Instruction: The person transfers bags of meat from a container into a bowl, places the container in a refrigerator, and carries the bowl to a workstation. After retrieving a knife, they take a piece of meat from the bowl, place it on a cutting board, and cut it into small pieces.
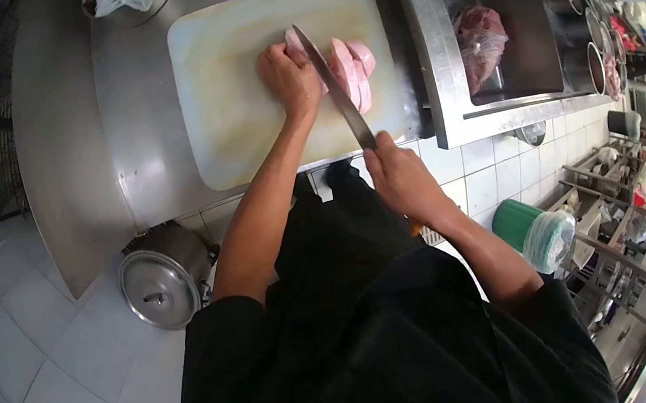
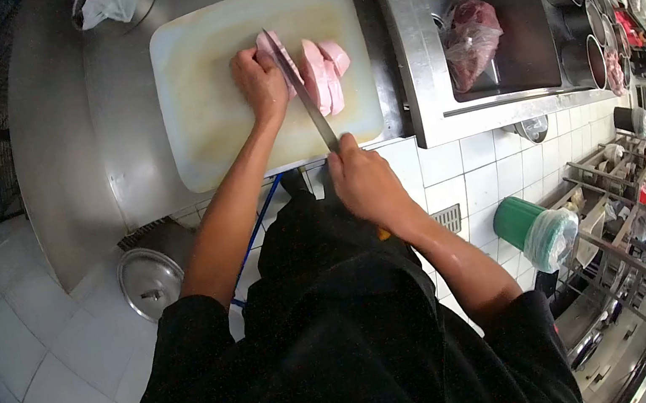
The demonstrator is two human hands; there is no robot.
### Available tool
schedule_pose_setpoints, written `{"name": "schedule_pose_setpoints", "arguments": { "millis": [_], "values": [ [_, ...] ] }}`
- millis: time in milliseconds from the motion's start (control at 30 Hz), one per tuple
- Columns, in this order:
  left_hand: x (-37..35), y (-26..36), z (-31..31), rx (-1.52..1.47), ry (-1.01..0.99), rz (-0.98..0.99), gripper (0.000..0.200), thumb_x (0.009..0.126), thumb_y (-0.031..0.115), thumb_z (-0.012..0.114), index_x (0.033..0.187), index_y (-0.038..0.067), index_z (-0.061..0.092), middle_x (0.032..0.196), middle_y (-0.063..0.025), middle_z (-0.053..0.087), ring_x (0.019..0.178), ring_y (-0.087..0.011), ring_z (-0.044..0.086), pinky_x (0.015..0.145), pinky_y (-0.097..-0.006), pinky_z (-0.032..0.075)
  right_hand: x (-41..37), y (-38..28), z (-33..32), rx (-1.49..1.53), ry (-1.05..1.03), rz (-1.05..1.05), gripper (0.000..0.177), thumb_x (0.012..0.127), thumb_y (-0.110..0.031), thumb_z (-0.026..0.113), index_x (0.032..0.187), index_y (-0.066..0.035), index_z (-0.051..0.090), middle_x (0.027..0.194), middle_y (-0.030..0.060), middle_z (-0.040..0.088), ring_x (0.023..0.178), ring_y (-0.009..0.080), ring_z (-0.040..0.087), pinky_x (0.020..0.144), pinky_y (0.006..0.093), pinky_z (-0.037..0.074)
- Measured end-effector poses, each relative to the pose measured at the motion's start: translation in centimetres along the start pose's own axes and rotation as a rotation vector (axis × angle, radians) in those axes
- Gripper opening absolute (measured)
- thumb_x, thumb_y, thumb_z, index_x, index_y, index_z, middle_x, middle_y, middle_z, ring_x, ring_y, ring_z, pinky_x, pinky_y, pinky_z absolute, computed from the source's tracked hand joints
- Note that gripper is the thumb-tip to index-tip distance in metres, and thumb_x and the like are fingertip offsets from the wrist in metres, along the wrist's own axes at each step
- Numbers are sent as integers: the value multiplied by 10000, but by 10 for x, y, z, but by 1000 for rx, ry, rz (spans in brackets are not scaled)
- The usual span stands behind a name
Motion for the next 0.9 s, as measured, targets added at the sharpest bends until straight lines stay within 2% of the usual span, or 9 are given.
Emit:
{"name": "schedule_pose_setpoints", "arguments": {
  "millis": [167,300,433,500,567,700,767,833,900],
  "values": [
    [2,1,3,33,-17,-23,76,860,57,552,912,8,524,910,-204,542,925,-412,511,828,-519,392,74,-5,13,-4,83,-74,244,983,-196,496,1024,39,447,741,324,616,742,531,600,677,591,460],
    [9,-2,0,51,17,-35,87,846,56,563,908,6,529,897,-208,551,899,-415,522,798,-523,397,90,-17,17,33,130,-103,254,983,-208,491,1027,38,446,788,334,624,780,534,601,733,593,460],
    [2,7,-2,52,31,-38,96,817,33,570,901,7,531,912,-207,556,918,-403,519,809,-516,395,37,-2,17,26,85,-37,231,986,-191,499,1032,25,435,722,318,606,725,541,586,642,599,439],
    [1,8,-5,54,43,-55,108,806,29,572,903,8,532,913,-204,553,927,-402,515,814,-514,393,-1,4,15,41,-10,71,243,981,-182,501,1049,43,439,708,336,609,727,548,595,658,612,465],
    [-1,1,-3,63,18,-48,96,863,61,563,932,-1,539,922,-203,570,945,-402,524,838,-507,400,-16,18,24,117,-19,90,213,988,-176,501,1023,22,428,697,329,591,724,550,577,626,609,431],
    [0,2,2,39,-35,-39,110,811,44,567,906,14,520,932,-203,542,931,-411,510,824,-511,397,23,9,30,50,72,25,209,989,-171,506,979,12,405,698,317,587,716,545,573,604,604,420],
    [6,2,4,42,-59,-60,108,818,53,565,908,16,518,934,-203,541,932,-410,512,823,-509,399,63,7,35,53,120,-67,259,986,-172,499,1131,32,430,731,325,602,738,535,587,640,594,442],
    [6,0,3,41,-62,-68,104,824,55,558,909,14,514,939,-205,543,934,-408,513,823,-508,402,90,-11,26,125,184,-137,434,981,-178,493,1335,44,378,767,339,613,771,527,600,691,583,457],
    [6,-1,3,24,-63,-86,101,829,53,551,911,12,509,940,-205,542,935,-407,513,823,-508,403,101,-9,33,124,228,-163,535,978,-183,491,1424,38,293,782,342,618,791,528,602,720,579,458]
  ]
}}
Point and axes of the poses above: each hand's wrist, its own x-axis towards the middle knuckle, its own z-axis out of the palm, y = z × x, the point moved 7 cm from there along x, towards the middle knuckle
